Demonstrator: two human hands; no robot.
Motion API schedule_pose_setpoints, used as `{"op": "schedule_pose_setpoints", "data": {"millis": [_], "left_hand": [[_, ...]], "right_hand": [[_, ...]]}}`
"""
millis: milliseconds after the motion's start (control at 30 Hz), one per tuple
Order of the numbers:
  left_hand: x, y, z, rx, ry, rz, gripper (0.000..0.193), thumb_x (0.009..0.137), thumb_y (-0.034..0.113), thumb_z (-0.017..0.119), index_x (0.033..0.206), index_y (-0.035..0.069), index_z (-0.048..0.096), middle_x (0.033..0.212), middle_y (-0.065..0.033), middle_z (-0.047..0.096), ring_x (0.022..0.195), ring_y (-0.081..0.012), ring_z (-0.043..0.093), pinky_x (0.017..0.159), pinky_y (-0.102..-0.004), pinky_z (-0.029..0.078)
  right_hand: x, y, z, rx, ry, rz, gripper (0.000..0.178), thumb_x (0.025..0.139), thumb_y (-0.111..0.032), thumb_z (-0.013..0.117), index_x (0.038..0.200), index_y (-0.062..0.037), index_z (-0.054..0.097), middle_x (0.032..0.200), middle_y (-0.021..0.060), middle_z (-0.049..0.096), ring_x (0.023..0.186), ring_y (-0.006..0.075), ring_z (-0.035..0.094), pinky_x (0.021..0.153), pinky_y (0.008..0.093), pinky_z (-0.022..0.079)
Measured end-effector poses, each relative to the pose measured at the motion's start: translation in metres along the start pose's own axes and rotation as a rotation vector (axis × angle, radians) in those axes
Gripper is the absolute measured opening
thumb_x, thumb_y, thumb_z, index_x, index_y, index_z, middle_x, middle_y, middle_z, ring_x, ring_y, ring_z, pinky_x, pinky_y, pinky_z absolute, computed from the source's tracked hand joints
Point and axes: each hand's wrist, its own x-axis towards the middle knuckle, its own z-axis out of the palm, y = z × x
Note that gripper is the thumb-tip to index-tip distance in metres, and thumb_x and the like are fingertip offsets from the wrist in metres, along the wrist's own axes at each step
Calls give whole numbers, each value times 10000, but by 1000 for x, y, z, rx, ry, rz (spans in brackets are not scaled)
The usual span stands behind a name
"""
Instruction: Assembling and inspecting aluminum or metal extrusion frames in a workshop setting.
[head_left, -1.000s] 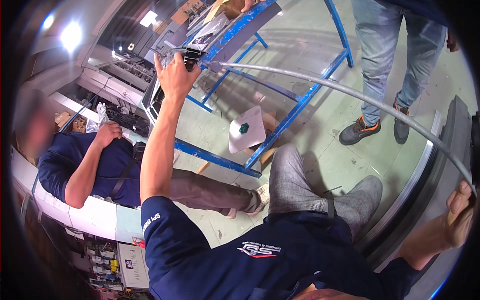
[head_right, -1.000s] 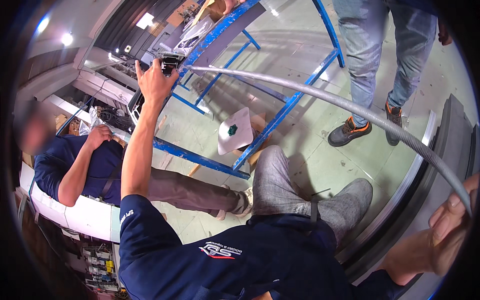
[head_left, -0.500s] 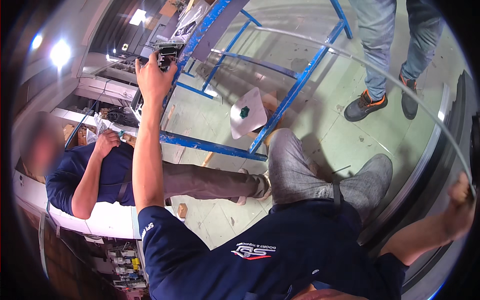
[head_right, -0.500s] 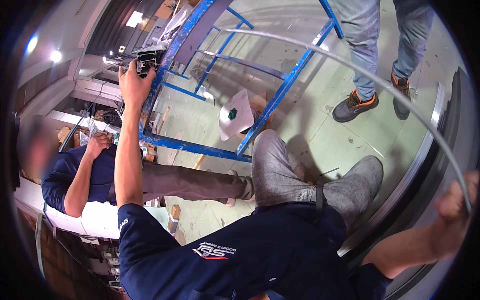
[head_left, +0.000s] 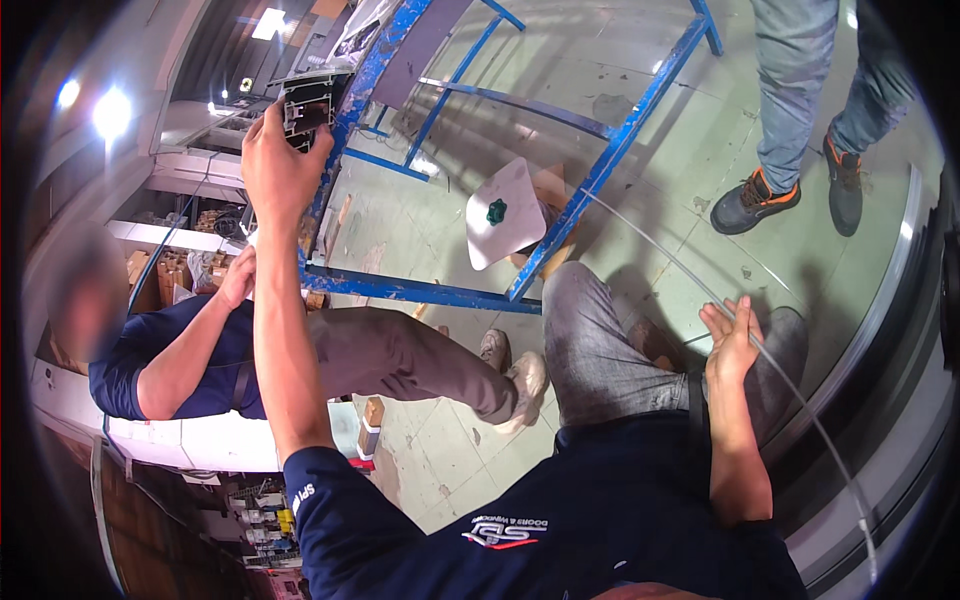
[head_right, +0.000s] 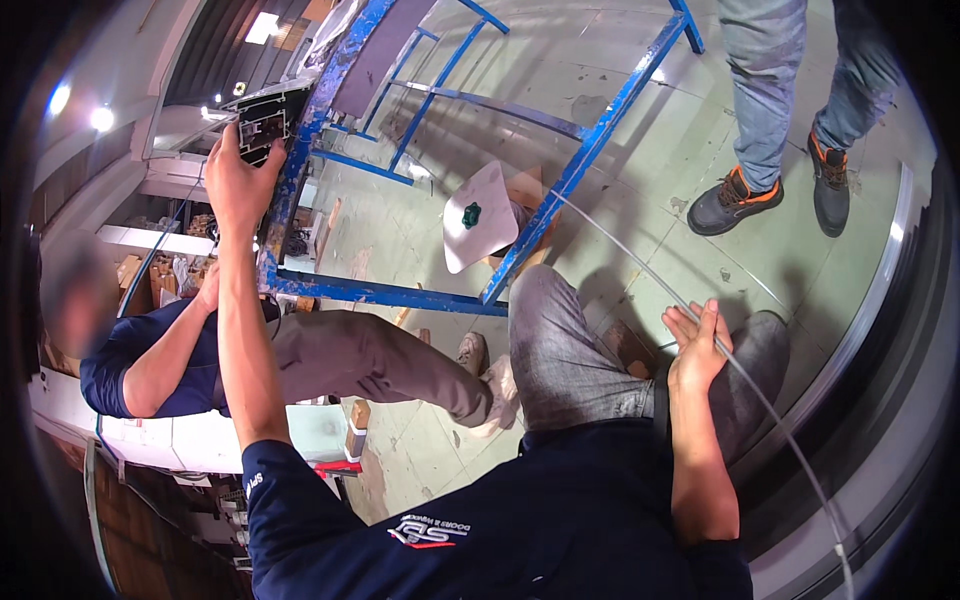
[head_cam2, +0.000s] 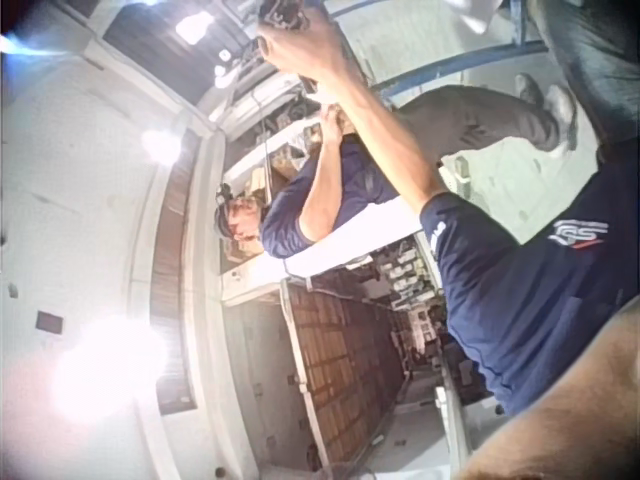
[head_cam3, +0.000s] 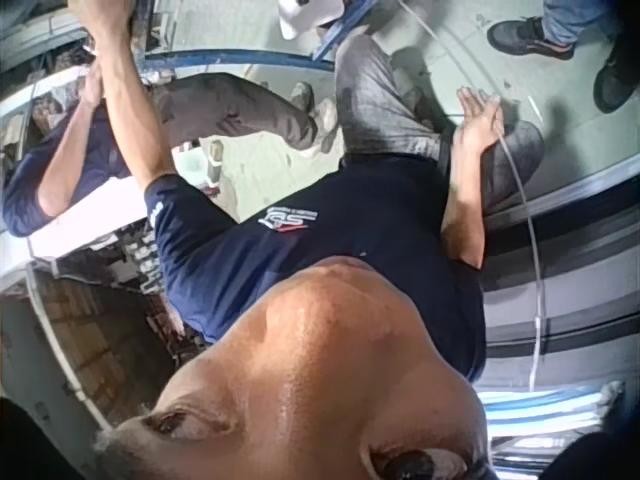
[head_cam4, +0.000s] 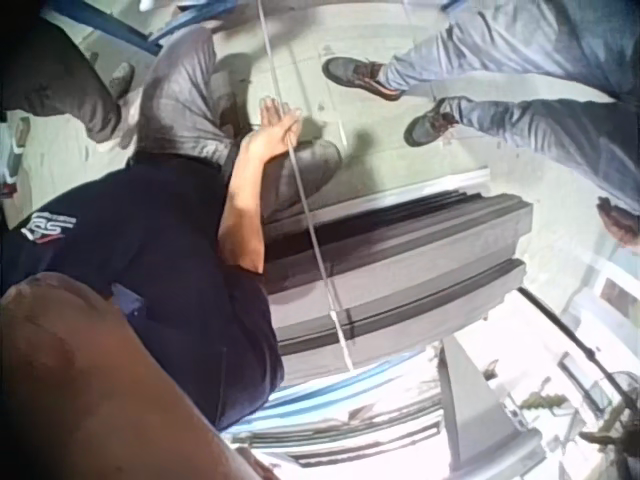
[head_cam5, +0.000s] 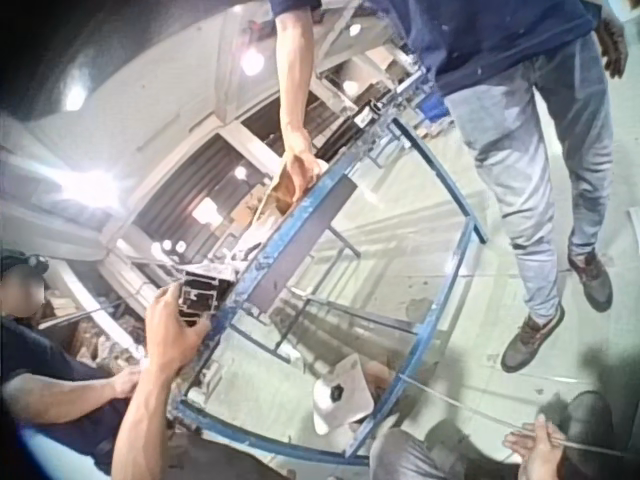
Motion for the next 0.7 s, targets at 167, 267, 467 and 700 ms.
{"op": "schedule_pose_setpoints", "data": {"millis": [167,267,467,700], "left_hand": [[4,2,1,19,14,35,510,790,240,767,1217,0,625,998,-190,726,1028,-379,662,892,-465,514],[2,-1,1,4,10,44,490,786,219,769,1195,-9,621,964,-181,726,971,-378,674,850,-469,519],[-2,6,-5,11,14,75,476,772,197,774,1166,-25,625,923,-191,719,900,-386,685,794,-462,530],[-1,-1,8,-89,-6,60,445,821,199,783,1177,-26,640,973,-206,738,929,-375,720,822,-432,537]], "right_hand": [[25,35,-8,75,141,120,527,1020,-375,625,1140,128,525,971,259,646,819,335,726,764,424,658],[43,51,7,62,128,154,532,1012,-373,637,1145,130,520,987,279,652,828,344,727,759,445,664],[64,88,54,100,124,175,535,1004,-372,650,1145,128,522,974,282,650,833,355,728,757,446,668],[94,138,91,93,37,204,425,1013,-328,643,1093,83,570,898,226,663,778,342,732,705,429,652]]}}
